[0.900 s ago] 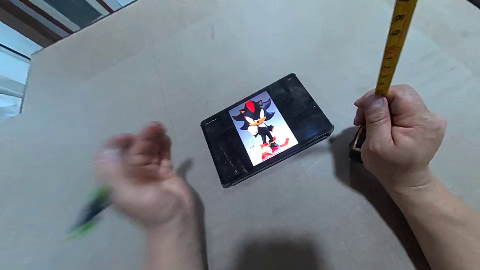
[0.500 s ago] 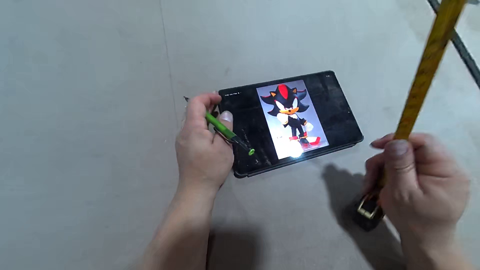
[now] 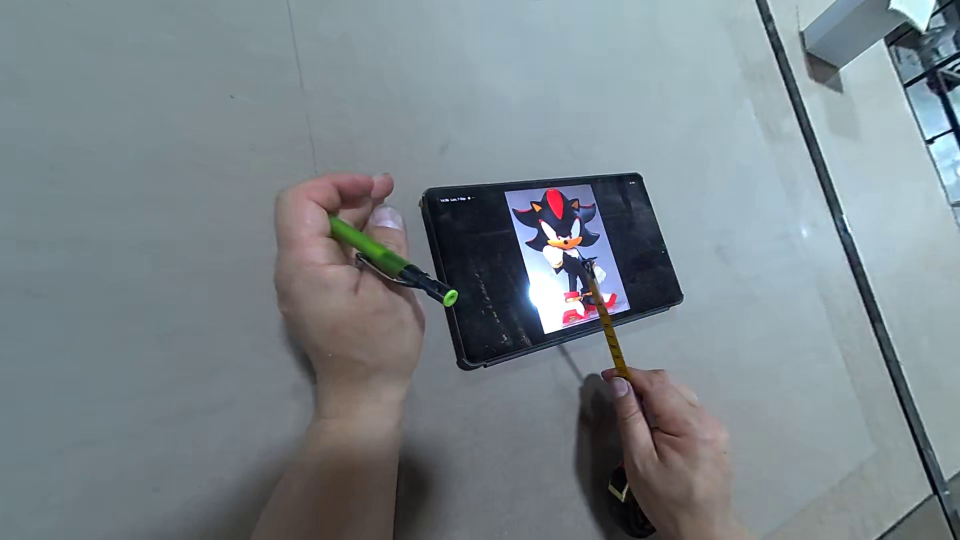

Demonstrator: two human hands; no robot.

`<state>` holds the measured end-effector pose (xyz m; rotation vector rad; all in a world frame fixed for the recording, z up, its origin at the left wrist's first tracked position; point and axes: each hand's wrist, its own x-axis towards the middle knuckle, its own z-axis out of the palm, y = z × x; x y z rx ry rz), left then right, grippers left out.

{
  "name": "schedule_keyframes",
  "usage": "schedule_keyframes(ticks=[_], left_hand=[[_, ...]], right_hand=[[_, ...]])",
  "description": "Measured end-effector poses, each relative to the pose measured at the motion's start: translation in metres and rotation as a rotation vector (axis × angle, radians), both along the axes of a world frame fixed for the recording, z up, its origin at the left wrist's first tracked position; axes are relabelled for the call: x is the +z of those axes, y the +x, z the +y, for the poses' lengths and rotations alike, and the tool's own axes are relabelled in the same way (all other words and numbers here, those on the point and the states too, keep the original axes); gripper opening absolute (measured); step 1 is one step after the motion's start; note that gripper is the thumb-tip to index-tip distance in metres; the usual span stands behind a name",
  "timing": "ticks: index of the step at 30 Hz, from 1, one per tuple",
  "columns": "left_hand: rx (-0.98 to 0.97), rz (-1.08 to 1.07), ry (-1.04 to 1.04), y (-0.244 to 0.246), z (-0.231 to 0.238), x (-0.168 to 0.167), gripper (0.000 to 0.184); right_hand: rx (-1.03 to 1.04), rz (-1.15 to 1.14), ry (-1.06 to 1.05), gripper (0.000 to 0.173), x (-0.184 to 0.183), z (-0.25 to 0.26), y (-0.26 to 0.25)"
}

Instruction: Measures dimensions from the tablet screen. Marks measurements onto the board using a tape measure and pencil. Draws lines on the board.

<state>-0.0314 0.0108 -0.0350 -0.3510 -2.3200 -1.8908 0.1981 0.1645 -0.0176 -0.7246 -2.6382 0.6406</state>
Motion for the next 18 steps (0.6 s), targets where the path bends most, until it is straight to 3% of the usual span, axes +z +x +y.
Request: schedule_keyframes(ticks=[18], left_hand=[[-0.008,0.004,-0.010,-0.001,0.002,-0.001,0.024]], right_hand=[[-0.011,-0.005,0.002,0.022,-0.004,-0.011,-0.014]])
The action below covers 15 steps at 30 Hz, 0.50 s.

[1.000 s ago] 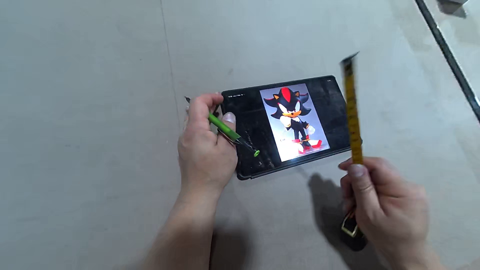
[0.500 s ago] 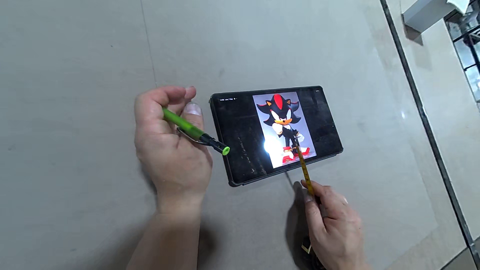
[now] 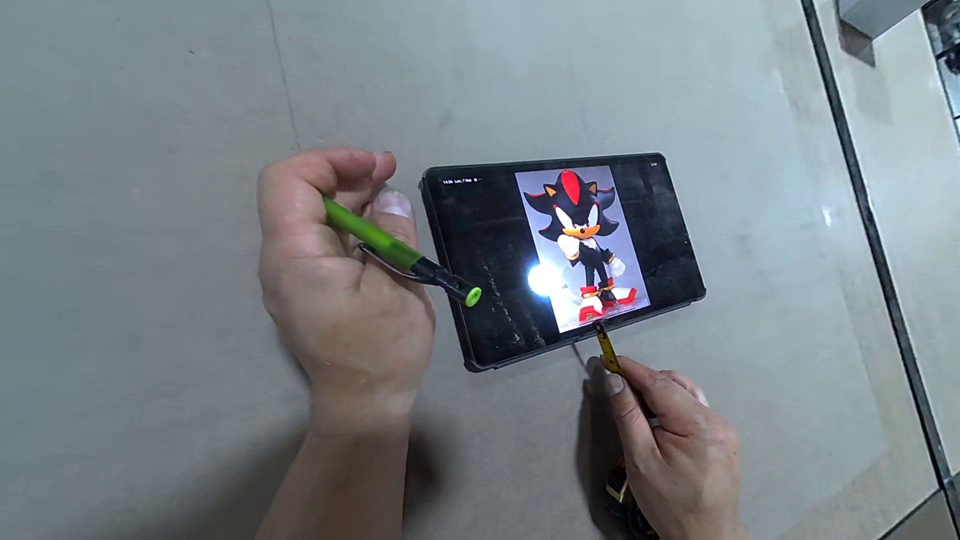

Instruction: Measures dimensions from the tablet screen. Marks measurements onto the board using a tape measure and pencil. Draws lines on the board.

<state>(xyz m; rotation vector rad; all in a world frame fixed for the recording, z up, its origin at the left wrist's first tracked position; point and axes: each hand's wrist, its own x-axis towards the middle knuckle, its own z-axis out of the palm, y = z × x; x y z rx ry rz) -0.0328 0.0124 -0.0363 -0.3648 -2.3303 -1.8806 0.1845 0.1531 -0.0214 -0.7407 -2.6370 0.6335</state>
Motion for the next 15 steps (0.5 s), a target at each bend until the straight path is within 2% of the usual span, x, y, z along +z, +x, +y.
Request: schedule_keyframes(ticks=[15], left_hand=[[0.016,-0.021,-0.047,-0.001,-0.002,0.000,0.023]], right_hand=[[-0.135,-0.118,0.042,0.023,0.004,-0.011,-0.023]])
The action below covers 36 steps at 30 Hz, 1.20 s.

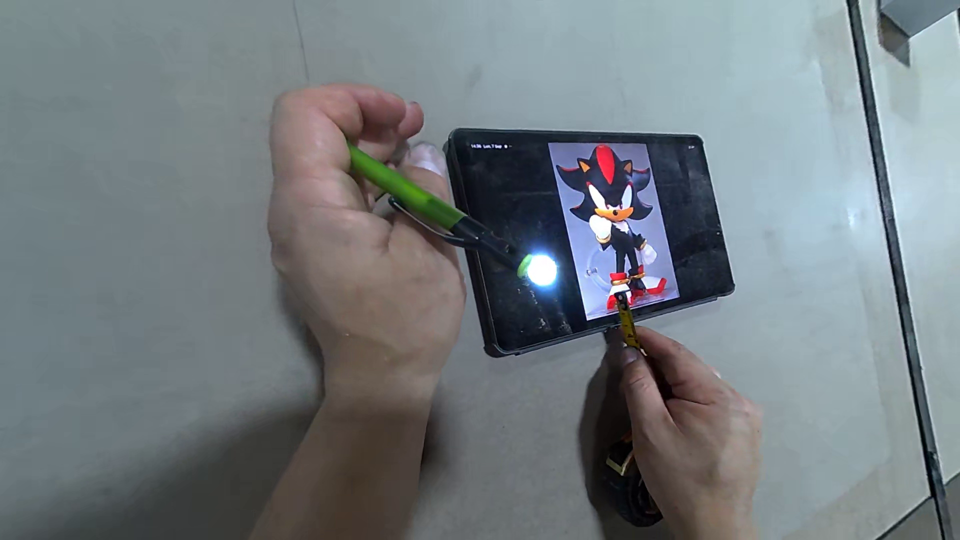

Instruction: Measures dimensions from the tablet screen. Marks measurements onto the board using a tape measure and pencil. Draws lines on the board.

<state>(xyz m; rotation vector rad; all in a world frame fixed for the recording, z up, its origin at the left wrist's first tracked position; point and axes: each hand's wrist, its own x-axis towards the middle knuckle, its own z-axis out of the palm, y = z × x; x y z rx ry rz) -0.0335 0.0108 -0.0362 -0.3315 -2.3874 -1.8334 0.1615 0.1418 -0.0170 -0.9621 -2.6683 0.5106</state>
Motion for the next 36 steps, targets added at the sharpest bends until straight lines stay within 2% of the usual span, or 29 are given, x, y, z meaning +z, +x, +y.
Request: schedule_keyframes(ticks=[19,36], left_hand=[[-0.010,-0.022,0.064,-0.0042,0.0017,-0.0024,0.022],[0.015,0.010,0.007,-0.0048,0.0025,-0.0017,0.022]], right_hand=[[-0.018,-0.034,0.017,0.023,0.0015,-0.0016,-0.0007],[-0.018,-0.039,0.013,0.022,0.0016,-0.0016,-0.0009]])
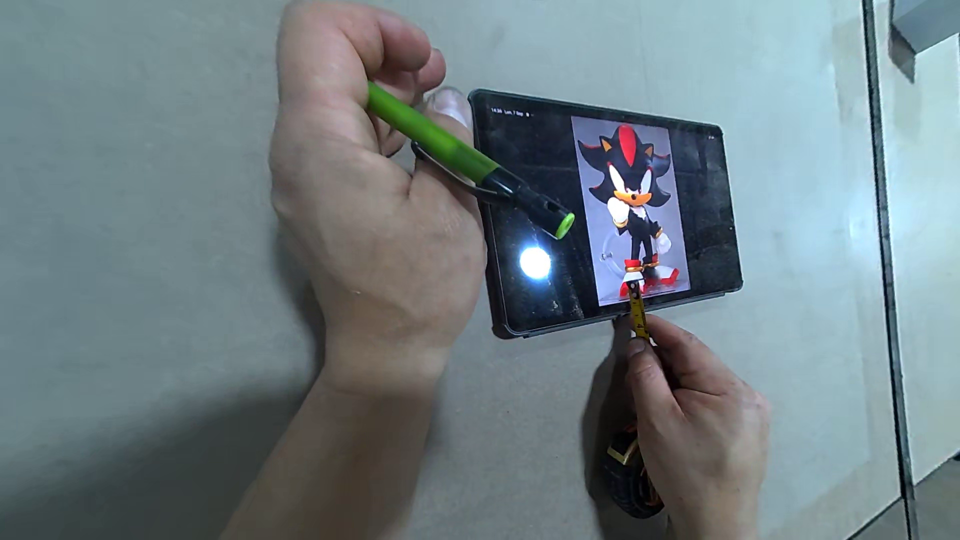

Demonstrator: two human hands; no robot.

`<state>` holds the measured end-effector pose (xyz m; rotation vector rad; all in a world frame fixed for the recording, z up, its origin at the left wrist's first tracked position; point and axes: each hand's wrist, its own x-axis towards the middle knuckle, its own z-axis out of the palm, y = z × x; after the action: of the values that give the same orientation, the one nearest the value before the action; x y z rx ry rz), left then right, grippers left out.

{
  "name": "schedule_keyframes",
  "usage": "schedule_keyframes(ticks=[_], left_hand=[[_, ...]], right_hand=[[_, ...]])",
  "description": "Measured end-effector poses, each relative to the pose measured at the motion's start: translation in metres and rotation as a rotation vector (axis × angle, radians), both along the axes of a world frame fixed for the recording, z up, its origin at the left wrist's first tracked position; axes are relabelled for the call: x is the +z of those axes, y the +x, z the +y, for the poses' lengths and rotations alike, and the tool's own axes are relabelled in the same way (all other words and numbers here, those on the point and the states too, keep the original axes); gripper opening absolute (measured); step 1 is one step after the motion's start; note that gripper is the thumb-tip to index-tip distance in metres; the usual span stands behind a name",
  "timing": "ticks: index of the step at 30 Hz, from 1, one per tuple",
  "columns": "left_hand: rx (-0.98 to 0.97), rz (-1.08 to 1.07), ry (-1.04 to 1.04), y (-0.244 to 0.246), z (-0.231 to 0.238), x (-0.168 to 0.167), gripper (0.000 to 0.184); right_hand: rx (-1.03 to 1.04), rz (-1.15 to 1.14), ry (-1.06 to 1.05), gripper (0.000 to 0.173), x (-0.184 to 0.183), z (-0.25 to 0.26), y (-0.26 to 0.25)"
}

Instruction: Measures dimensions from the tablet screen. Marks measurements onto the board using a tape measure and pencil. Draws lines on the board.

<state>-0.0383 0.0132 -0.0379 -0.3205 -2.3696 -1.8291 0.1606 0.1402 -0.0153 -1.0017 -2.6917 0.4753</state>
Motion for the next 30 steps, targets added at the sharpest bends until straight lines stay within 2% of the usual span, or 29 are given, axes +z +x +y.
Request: schedule_keyframes(ticks=[6,11,30], left_hand=[[-0.007,0.000,0.009,-0.001,-0.001,-0.002,0.022],[-0.004,-0.009,0.041,-0.001,0.000,-0.002,0.022],[0.026,-0.022,0.014,0.000,0.002,-0.002,0.022]], right_hand=[[-0.003,0.012,-0.028,0.022,-0.001,0.000,0.000],[-0.004,0.039,-0.091,0.012,0.001,-0.001,-0.006],[-0.012,-0.011,-0.020,0.015,0.004,-0.001,-0.021]])
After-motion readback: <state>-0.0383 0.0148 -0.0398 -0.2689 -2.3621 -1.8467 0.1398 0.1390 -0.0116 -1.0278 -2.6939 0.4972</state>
